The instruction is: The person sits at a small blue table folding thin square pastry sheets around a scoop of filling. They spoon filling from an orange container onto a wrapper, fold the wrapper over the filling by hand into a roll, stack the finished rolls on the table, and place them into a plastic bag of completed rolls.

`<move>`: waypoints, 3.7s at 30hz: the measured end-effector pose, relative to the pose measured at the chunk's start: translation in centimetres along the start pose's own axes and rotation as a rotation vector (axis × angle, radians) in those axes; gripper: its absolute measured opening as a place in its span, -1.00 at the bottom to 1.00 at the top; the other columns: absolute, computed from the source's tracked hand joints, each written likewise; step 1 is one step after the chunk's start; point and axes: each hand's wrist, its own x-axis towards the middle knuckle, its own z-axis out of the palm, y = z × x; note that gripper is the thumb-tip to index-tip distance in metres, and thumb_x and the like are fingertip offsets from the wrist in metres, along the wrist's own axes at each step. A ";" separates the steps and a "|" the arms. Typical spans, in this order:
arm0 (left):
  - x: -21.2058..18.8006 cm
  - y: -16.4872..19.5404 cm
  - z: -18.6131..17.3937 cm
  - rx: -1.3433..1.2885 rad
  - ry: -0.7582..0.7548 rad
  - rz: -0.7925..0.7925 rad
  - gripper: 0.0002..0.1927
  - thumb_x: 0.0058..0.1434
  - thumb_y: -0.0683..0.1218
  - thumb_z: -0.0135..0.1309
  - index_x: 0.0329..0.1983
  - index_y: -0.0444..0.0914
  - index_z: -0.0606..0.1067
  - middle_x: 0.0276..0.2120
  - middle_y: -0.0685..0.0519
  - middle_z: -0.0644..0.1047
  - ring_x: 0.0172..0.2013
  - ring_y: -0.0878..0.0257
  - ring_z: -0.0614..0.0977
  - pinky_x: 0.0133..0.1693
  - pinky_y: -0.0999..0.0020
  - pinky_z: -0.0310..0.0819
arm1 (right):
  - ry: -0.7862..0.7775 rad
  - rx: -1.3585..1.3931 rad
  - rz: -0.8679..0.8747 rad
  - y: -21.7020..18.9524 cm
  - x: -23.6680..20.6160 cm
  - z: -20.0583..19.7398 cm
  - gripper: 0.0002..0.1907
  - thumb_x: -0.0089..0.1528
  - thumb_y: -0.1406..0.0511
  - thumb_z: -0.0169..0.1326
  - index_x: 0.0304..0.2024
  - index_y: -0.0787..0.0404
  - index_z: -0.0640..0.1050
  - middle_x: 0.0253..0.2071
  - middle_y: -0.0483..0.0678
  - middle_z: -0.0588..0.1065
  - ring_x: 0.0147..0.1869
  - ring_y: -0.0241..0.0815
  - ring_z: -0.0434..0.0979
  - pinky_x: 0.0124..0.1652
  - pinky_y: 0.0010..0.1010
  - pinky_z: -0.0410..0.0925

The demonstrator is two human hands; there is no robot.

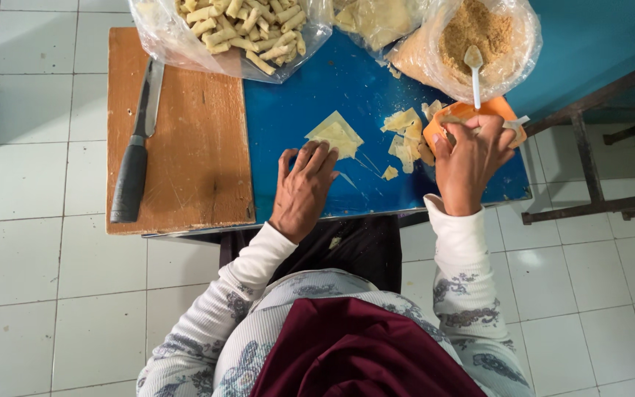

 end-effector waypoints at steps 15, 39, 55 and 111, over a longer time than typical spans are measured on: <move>0.0 -0.1 0.1 0.028 0.016 0.025 -0.58 0.29 -0.07 0.16 0.21 -0.24 0.47 0.19 0.00 0.46 0.25 0.12 0.44 0.32 -0.04 0.14 | -0.023 0.096 0.061 1.8 0.8 1.9 -0.72 0.05 0.29 0.44 -0.24 -0.02 0.62 0.09 -0.06 0.28 0.23 0.12 0.19 -0.02 0.03 0.11; 0.5 -0.4 -0.2 -0.053 0.034 0.025 -0.51 0.22 -0.08 0.19 0.20 -0.32 0.45 0.24 -0.09 0.47 0.22 0.06 0.45 0.16 0.03 0.22 | -0.045 -0.026 -0.670 -7.7 -0.6 4.4 -0.52 0.37 0.37 0.11 0.31 -0.17 0.56 0.08 -0.14 0.30 0.16 -0.10 0.24 0.14 -0.02 0.06; 0.6 -0.5 0.7 -0.018 0.009 0.020 -0.51 0.25 -0.03 0.20 0.22 -0.28 0.47 0.25 -0.11 0.41 0.17 0.00 0.45 0.17 0.06 0.28 | -0.090 -0.205 -0.793 -6.6 0.4 3.0 -0.33 0.39 0.35 0.00 0.52 -0.32 0.35 0.09 -0.12 0.29 0.12 -0.07 0.24 0.10 0.09 0.04; 0.5 0.4 1.4 0.198 0.052 0.069 -0.41 0.22 0.00 0.19 0.25 -0.38 0.39 0.27 -0.25 0.33 0.22 -0.10 0.41 0.25 0.03 0.28 | -0.077 0.124 -0.207 3.7 7.9 -2.3 -0.63 0.30 0.42 0.33 0.06 0.32 0.45 -0.03 0.14 0.47 -0.08 0.00 0.54 -0.08 -0.21 0.40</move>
